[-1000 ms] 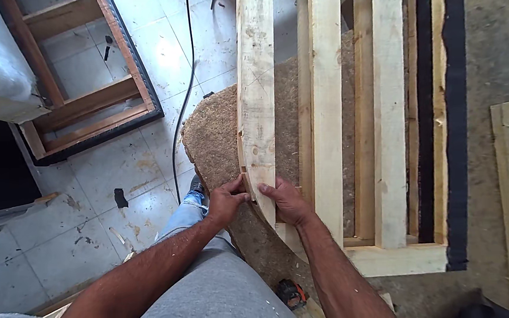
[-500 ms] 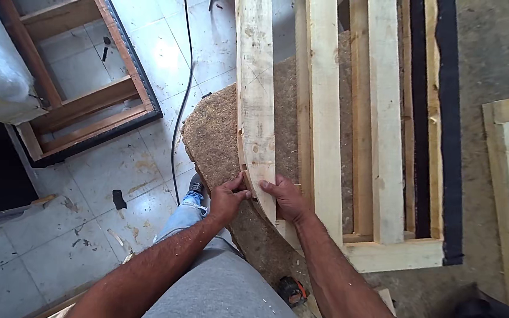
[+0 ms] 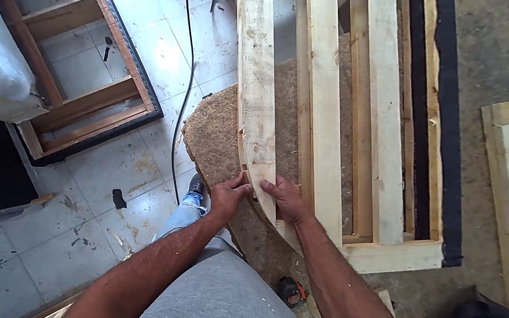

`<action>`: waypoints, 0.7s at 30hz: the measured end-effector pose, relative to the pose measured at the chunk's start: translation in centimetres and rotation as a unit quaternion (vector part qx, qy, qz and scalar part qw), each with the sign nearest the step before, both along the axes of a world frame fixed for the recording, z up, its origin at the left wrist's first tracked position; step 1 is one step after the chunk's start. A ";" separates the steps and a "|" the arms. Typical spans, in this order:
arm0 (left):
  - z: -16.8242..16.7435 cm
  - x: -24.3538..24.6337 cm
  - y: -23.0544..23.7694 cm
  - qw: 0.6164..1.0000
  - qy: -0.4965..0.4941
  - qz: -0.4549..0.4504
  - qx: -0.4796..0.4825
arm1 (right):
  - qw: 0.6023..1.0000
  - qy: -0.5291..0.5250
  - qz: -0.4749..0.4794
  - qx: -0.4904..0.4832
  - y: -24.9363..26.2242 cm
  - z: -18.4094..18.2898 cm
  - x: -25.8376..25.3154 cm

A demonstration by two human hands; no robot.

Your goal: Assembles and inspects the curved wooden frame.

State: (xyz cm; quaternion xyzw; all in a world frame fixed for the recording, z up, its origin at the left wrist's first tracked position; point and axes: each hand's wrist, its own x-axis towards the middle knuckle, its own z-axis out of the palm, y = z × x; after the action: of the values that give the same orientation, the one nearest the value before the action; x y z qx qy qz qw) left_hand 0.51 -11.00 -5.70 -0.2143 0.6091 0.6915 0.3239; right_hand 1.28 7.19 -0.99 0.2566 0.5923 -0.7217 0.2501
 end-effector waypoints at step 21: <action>0.4 -0.7 0.1 0.999 -0.036 0.021 0.032 | 1.000 0.016 -0.002 -0.003 0.4 -1.0 -0.2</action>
State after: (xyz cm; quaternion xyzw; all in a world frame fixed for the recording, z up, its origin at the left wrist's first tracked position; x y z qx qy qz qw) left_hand -0.16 -10.87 -5.29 -0.2416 0.5701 0.7088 0.3378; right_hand 1.12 7.56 -2.00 0.2457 0.5933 -0.7280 0.2401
